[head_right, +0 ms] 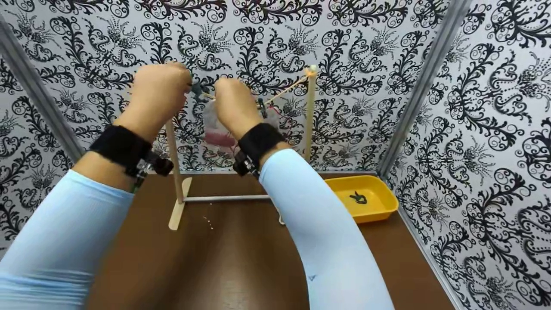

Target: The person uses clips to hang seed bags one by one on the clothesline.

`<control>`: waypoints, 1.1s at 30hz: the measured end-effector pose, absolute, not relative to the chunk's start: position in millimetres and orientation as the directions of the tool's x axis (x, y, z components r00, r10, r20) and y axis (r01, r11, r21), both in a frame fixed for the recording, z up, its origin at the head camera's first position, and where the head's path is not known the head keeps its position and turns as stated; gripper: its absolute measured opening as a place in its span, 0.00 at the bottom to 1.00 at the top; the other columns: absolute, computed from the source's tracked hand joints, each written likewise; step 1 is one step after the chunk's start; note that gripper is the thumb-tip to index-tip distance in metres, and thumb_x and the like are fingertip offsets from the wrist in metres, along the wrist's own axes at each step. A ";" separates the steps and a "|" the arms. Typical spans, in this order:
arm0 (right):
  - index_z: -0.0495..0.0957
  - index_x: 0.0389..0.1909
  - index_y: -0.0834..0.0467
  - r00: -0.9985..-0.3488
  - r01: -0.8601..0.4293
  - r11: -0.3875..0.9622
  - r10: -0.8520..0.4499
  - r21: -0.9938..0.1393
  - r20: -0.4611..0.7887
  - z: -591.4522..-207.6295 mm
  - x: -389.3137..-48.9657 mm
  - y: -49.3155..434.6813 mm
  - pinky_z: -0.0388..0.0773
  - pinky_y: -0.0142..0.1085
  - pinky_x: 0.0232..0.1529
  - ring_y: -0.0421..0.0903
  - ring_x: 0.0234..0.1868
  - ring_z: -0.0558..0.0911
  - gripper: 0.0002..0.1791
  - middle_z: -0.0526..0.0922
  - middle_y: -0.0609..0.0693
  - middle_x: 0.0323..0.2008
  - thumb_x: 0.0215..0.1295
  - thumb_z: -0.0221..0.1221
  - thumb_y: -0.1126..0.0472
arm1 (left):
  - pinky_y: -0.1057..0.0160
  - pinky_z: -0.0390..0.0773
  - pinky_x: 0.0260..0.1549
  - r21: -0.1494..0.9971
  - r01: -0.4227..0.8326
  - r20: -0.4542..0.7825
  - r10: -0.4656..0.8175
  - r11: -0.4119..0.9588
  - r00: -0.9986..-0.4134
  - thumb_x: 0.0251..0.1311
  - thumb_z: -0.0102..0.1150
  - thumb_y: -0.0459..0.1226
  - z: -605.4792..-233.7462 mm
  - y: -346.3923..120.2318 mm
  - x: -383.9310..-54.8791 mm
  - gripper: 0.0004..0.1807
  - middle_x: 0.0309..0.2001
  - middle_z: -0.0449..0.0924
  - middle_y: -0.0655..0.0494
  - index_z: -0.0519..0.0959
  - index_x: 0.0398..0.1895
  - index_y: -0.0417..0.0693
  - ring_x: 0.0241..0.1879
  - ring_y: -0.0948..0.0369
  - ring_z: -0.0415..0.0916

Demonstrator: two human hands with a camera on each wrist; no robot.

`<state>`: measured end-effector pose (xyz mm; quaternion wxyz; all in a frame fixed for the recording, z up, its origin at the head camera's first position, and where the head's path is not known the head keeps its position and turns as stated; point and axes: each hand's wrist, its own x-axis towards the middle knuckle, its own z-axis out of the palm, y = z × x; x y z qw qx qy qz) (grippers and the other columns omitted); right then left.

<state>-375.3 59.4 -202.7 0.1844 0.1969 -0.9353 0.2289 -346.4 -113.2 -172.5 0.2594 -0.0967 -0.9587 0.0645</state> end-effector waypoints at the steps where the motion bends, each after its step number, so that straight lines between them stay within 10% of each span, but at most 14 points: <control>1: 0.91 0.52 0.60 -0.838 -0.473 0.813 -0.295 -0.339 0.459 -203.8 -376.4 59.7 0.90 0.43 0.60 0.55 0.57 0.91 0.10 0.94 0.57 0.56 0.75 0.66 0.69 | 0.48 0.95 0.41 -0.187 0.156 0.480 0.229 0.970 -0.847 0.76 0.57 0.25 -172.6 -111.4 -347.8 0.10 0.49 0.92 0.43 0.87 0.51 0.37 0.43 0.46 0.90; 7: 0.90 0.45 0.61 -0.772 -0.541 0.781 -0.314 -0.312 0.553 -205.4 -378.3 61.7 0.89 0.46 0.57 0.57 0.51 0.91 0.09 0.94 0.57 0.49 0.71 0.63 0.72 | 0.48 0.95 0.39 -0.204 0.177 0.518 0.259 0.963 -0.815 0.80 0.56 0.27 -179.6 -103.1 -354.2 0.10 0.47 0.93 0.42 0.87 0.48 0.35 0.42 0.45 0.91; 17: 0.87 0.49 0.58 -0.839 -0.477 0.779 -0.264 -0.407 0.477 -204.0 -376.6 62.8 0.89 0.39 0.54 0.49 0.49 0.88 0.04 0.91 0.53 0.50 0.79 0.69 0.63 | 0.51 0.94 0.45 -0.266 0.206 0.383 0.300 0.941 -0.874 0.81 0.60 0.28 -180.4 -105.4 -348.3 0.11 0.58 0.88 0.43 0.86 0.59 0.39 0.46 0.46 0.88; 33: 0.87 0.50 0.52 -0.868 -0.453 0.777 -0.272 -0.437 0.416 -207.9 -365.7 70.0 0.89 0.32 0.48 0.43 0.47 0.88 0.04 0.93 0.47 0.51 0.80 0.69 0.59 | 0.47 0.94 0.45 0.016 0.265 0.501 0.222 0.964 -0.836 0.81 0.67 0.43 -213.8 -121.3 -329.9 0.26 0.67 0.86 0.44 0.78 0.77 0.48 0.48 0.44 0.90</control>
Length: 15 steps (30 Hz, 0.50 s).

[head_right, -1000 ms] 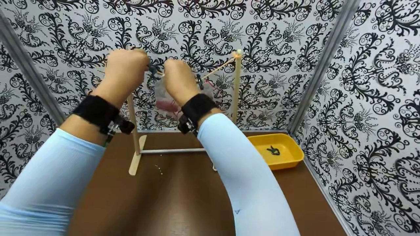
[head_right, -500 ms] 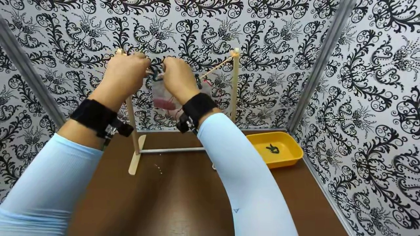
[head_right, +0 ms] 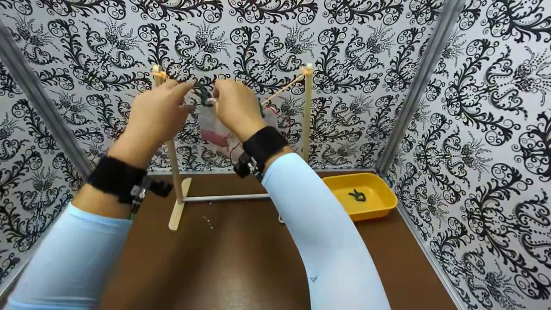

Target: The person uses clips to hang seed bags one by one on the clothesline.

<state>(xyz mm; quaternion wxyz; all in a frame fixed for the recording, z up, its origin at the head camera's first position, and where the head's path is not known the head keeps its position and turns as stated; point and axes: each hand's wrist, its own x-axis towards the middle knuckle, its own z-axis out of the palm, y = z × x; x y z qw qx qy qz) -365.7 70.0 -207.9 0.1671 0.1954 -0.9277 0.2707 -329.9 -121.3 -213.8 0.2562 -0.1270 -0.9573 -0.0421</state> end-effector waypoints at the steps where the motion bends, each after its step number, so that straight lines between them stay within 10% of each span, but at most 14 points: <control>1: 0.87 0.50 0.52 -0.870 -0.450 0.777 -0.273 -0.439 0.410 -208.4 -364.7 70.4 0.89 0.32 0.48 0.42 0.47 0.88 0.04 0.93 0.47 0.51 0.81 0.69 0.59 | 0.47 0.94 0.43 0.041 0.268 0.531 0.206 0.963 -0.822 0.80 0.68 0.42 -219.5 -122.7 -328.4 0.27 0.67 0.86 0.44 0.78 0.78 0.49 0.46 0.43 0.90; 7: 0.87 0.52 0.52 -0.870 -0.455 0.787 -0.293 -0.416 0.397 -212.7 -363.7 72.2 0.90 0.34 0.50 0.43 0.47 0.90 0.06 0.93 0.48 0.52 0.82 0.68 0.56 | 0.48 0.92 0.35 0.155 0.365 0.698 0.160 0.918 -0.698 0.79 0.69 0.38 -264.9 -134.3 -324.6 0.21 0.58 0.92 0.44 0.84 0.70 0.46 0.37 0.44 0.91; 15: 0.88 0.53 0.53 -0.823 -0.508 0.754 -0.282 -0.416 0.493 -218.3 -365.2 85.0 0.85 0.34 0.43 0.43 0.41 0.85 0.08 0.93 0.48 0.53 0.82 0.68 0.54 | 0.39 0.91 0.43 0.382 0.274 0.583 0.000 0.883 -0.812 0.78 0.70 0.43 -352.2 -158.6 -314.8 0.13 0.47 0.92 0.45 0.90 0.54 0.45 0.42 0.42 0.91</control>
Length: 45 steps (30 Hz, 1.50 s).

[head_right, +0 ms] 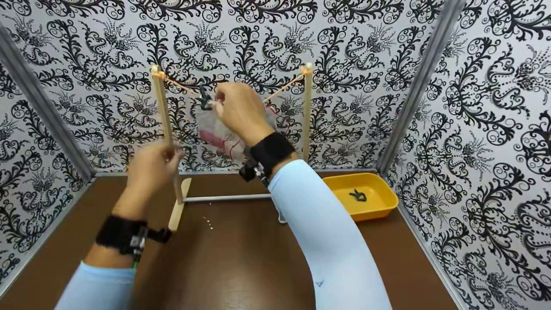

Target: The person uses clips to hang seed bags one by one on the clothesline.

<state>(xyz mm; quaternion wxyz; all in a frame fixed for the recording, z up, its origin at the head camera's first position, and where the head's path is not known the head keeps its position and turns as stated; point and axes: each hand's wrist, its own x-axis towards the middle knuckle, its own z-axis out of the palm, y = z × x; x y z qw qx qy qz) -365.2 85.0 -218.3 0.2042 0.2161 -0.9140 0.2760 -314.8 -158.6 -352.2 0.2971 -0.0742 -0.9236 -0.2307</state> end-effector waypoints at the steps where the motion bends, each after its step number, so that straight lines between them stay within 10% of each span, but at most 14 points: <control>1: 0.89 0.54 0.54 -0.818 -0.515 0.741 -0.274 -0.431 0.506 -219.6 -364.3 89.6 0.84 0.34 0.44 0.42 0.41 0.84 0.09 0.93 0.48 0.53 0.82 0.67 0.54 | 0.38 0.91 0.43 0.414 0.249 0.551 -0.023 0.875 -0.834 0.77 0.70 0.43 -367.7 -162.2 -314.9 0.12 0.46 0.93 0.45 0.91 0.52 0.46 0.42 0.41 0.91; 12: 0.89 0.47 0.58 -0.804 -0.530 0.514 -0.052 -0.674 0.592 -239.8 -349.6 182.4 0.84 0.27 0.34 0.43 0.33 0.84 0.09 0.90 0.49 0.38 0.83 0.66 0.56 | 0.30 0.86 0.59 0.596 -0.094 0.067 -0.167 0.797 -0.984 0.80 0.63 0.44 -508.4 -211.7 -309.9 0.18 0.62 0.91 0.37 0.90 0.62 0.44 0.61 0.33 0.88; 22: 0.86 0.34 0.56 -0.822 -0.313 0.565 0.242 -0.764 0.516 -312.1 -367.1 302.1 0.77 0.28 0.23 0.41 0.24 0.78 0.23 0.82 0.42 0.27 0.83 0.65 0.41 | 0.32 0.85 0.62 0.655 -0.129 -0.014 -0.159 0.745 -0.987 0.79 0.64 0.39 -538.5 -219.8 -303.7 0.19 0.65 0.90 0.37 0.89 0.66 0.42 0.67 0.34 0.86; 31: 0.83 0.36 0.58 -0.978 0.045 0.772 0.163 -0.634 0.128 -410.2 -393.4 394.7 0.79 0.36 0.26 0.46 0.26 0.79 0.26 0.85 0.51 0.31 0.85 0.59 0.40 | 0.31 0.80 0.71 0.658 -0.142 -0.069 -0.129 0.740 -0.989 0.81 0.61 0.37 -535.3 -224.4 -300.2 0.22 0.71 0.85 0.34 0.85 0.72 0.39 0.73 0.33 0.80; 45: 0.69 0.18 0.48 -0.980 -0.033 0.935 -0.099 -0.354 -0.171 -462.0 -403.8 422.9 0.69 0.33 0.24 0.41 0.21 0.70 0.23 0.69 0.42 0.18 0.74 0.64 0.59 | 0.30 0.78 0.73 0.658 -0.140 -0.070 -0.125 0.740 -0.990 0.82 0.61 0.37 -537.5 -220.6 -298.4 0.22 0.74 0.82 0.34 0.85 0.73 0.41 0.76 0.32 0.77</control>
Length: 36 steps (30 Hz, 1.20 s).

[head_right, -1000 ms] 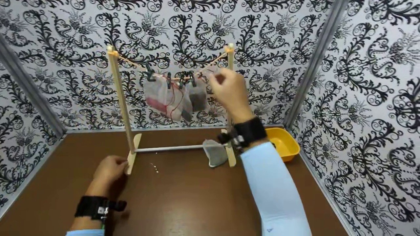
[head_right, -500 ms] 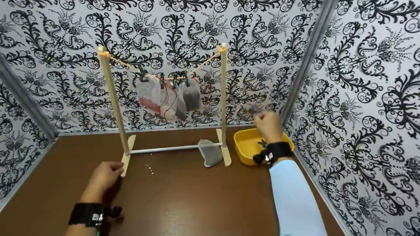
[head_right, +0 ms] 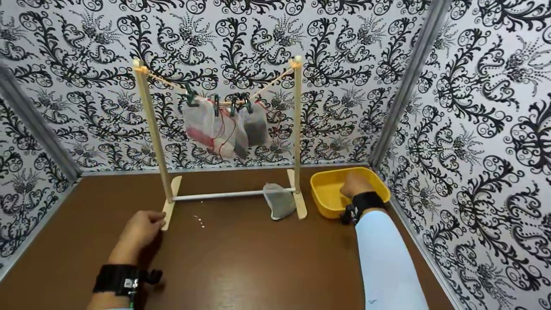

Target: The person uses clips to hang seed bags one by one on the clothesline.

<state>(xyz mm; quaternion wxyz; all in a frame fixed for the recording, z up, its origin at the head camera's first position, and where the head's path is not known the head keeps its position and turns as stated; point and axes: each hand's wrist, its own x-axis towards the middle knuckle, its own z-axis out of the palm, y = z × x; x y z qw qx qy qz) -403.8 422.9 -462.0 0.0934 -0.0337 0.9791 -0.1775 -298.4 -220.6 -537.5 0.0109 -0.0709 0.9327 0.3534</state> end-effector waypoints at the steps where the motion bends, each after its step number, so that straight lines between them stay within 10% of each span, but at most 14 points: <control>1: 0.70 0.19 0.49 -0.975 -0.034 0.934 -0.110 -0.356 -0.195 -464.1 -403.3 424.2 0.69 0.33 0.25 0.41 0.21 0.70 0.22 0.69 0.42 0.19 0.75 0.64 0.60 | 0.30 0.78 0.73 0.656 -0.138 -0.071 -0.122 0.742 -0.990 0.82 0.61 0.37 -537.9 -220.1 -298.4 0.22 0.74 0.82 0.34 0.85 0.73 0.42 0.76 0.32 0.77; 14: 0.64 0.13 0.45 -0.968 -0.086 0.955 -0.148 -0.285 -0.204 -473.8 -401.6 420.7 0.59 0.31 0.23 0.40 0.19 0.61 0.23 0.60 0.40 0.16 0.49 0.65 0.71 | 0.29 0.76 0.75 0.659 -0.138 -0.063 -0.128 0.739 -0.990 0.82 0.61 0.37 -541.7 -222.8 -300.3 0.21 0.74 0.82 0.34 0.85 0.73 0.41 0.76 0.32 0.77; 30: 0.66 0.14 0.46 -0.965 -0.091 0.950 -0.158 -0.299 -0.208 -469.1 -397.8 410.1 0.62 0.31 0.25 0.41 0.21 0.64 0.24 0.63 0.40 0.17 0.56 0.69 0.67 | 0.31 0.77 0.75 0.660 -0.174 -0.091 -0.152 0.731 -0.984 0.83 0.61 0.37 -538.1 -217.5 -300.7 0.22 0.74 0.84 0.39 0.85 0.74 0.44 0.76 0.35 0.78; 36: 0.81 0.39 0.61 -0.991 -0.042 0.816 -0.109 -0.576 -0.081 -429.8 -384.5 366.8 0.84 0.35 0.33 0.48 0.34 0.85 0.10 0.88 0.58 0.34 0.80 0.67 0.60 | 0.31 0.81 0.70 0.613 -0.173 -0.076 -0.161 0.771 -0.984 0.80 0.64 0.39 -529.8 -218.0 -298.7 0.22 0.71 0.86 0.39 0.86 0.71 0.42 0.72 0.35 0.82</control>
